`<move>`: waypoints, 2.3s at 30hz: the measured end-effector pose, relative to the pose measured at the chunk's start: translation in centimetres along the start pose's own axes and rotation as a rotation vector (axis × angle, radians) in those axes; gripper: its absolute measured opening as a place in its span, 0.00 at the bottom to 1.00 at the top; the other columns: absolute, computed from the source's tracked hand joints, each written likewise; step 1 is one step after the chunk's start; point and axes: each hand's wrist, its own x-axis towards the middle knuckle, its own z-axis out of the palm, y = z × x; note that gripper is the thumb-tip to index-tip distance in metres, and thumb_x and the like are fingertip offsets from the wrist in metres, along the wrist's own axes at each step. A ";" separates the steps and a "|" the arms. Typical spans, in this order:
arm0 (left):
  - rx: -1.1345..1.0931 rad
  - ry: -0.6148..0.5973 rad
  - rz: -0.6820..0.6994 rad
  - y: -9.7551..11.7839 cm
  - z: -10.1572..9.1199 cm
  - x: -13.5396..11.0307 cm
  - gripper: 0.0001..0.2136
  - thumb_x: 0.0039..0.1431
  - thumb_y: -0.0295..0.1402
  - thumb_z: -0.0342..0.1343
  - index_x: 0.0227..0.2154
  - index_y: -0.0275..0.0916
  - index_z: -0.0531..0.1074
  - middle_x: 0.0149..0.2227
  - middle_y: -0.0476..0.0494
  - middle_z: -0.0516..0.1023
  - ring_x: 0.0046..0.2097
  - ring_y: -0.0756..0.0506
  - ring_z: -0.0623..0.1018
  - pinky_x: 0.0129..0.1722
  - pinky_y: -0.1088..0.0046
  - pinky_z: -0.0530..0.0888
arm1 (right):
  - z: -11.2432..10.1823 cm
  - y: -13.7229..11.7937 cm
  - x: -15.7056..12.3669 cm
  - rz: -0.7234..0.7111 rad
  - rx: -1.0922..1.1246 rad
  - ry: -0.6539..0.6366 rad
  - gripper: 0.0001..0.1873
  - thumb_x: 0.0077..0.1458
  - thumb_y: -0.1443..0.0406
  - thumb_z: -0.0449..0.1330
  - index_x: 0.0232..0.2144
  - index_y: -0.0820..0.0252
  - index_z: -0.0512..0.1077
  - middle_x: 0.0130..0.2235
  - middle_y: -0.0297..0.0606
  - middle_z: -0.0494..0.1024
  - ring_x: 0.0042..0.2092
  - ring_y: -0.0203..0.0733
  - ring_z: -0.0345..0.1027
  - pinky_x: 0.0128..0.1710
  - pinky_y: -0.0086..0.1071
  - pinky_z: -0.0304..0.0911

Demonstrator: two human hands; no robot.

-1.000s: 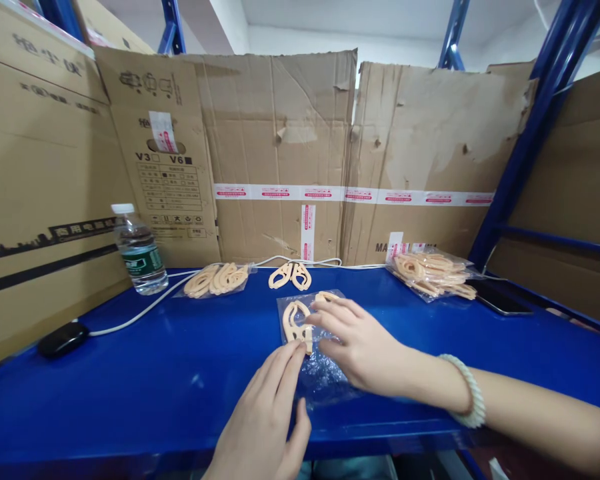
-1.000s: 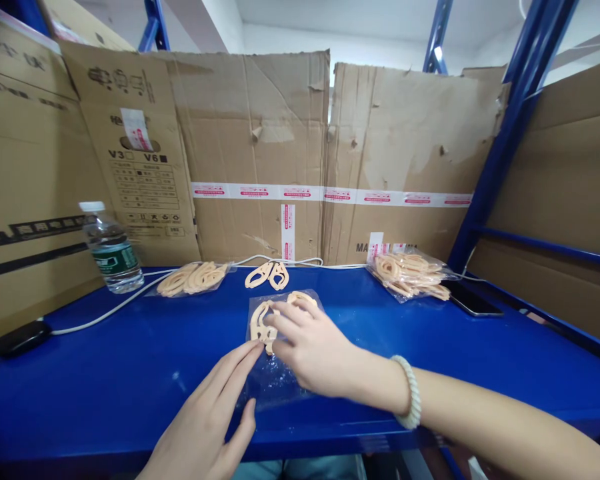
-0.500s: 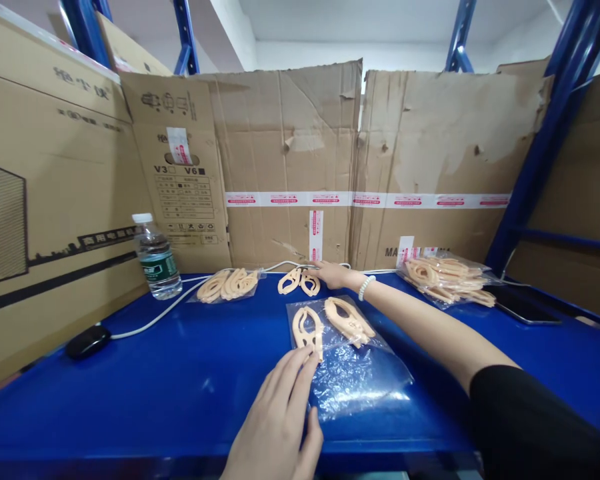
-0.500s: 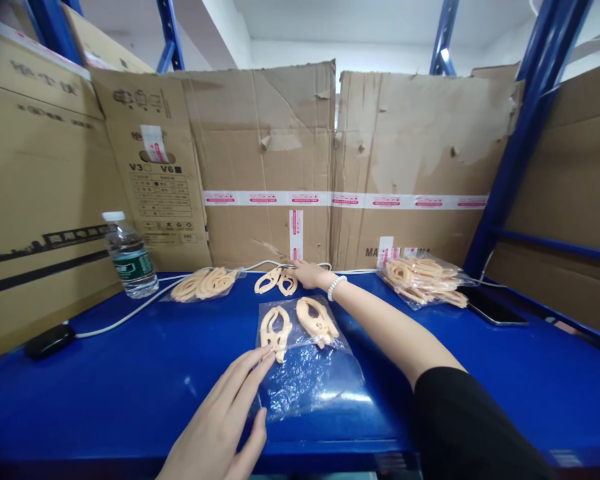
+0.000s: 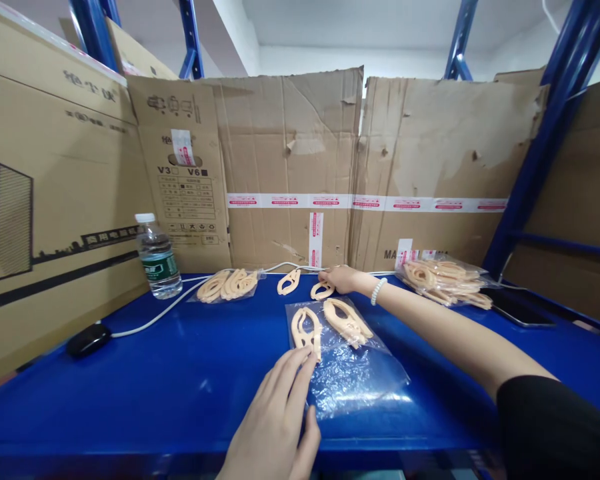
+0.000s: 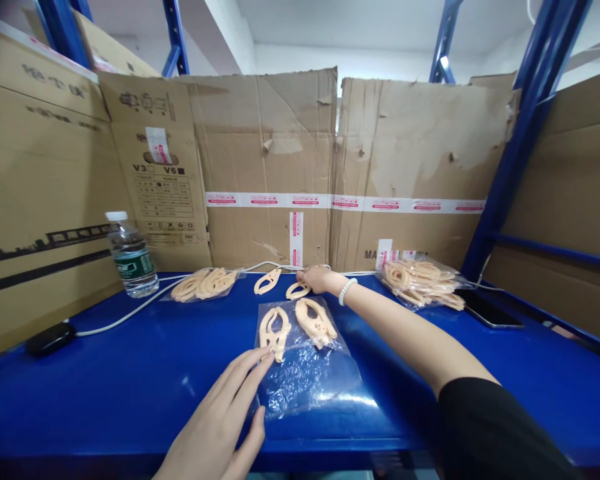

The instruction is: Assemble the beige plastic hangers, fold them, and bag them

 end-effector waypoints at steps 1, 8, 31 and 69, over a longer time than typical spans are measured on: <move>0.006 0.001 0.003 0.1 -0.2 0.1 0.29 0.58 0.25 0.45 0.64 0.37 0.51 0.61 0.36 0.64 0.61 0.38 0.66 0.54 0.58 0.74 | 0.0 0.3 -0.7 0.001 0.024 0.002 0.18 0.51 0.76 0.59 0.45 0.64 0.70 0.44 0.49 0.77 0.43 0.47 0.72 0.41 0.33 0.64; 0.009 -0.021 -0.022 0.5 -0.8 0.3 0.28 0.59 0.26 0.46 0.63 0.37 0.52 0.61 0.37 0.65 0.60 0.38 0.67 0.53 0.59 0.75 | -2.3 0.0 -8.0 0.072 0.163 0.222 0.12 0.61 0.74 0.47 0.40 0.68 0.70 0.39 0.49 0.77 0.39 0.42 0.72 0.39 0.32 0.64; -0.029 -0.032 -0.036 0.4 -0.4 0.3 0.31 0.60 0.26 0.45 0.66 0.37 0.43 0.66 0.37 0.55 0.65 0.39 0.59 0.60 0.58 0.68 | -4.3 -15.5 -16.6 -0.468 -0.328 0.766 0.11 0.61 0.71 0.51 0.26 0.63 0.68 0.24 0.35 0.70 0.24 0.37 0.61 0.24 0.33 0.54; -0.060 0.000 -0.067 0.6 -1.4 0.5 0.29 0.63 0.33 0.47 0.65 0.37 0.46 0.63 0.33 0.61 0.62 0.36 0.65 0.54 0.57 0.73 | -3.8 -5.1 -0.3 -0.219 0.036 0.105 0.10 0.58 0.75 0.51 0.37 0.68 0.72 0.38 0.43 0.74 0.34 0.36 0.68 0.38 0.29 0.64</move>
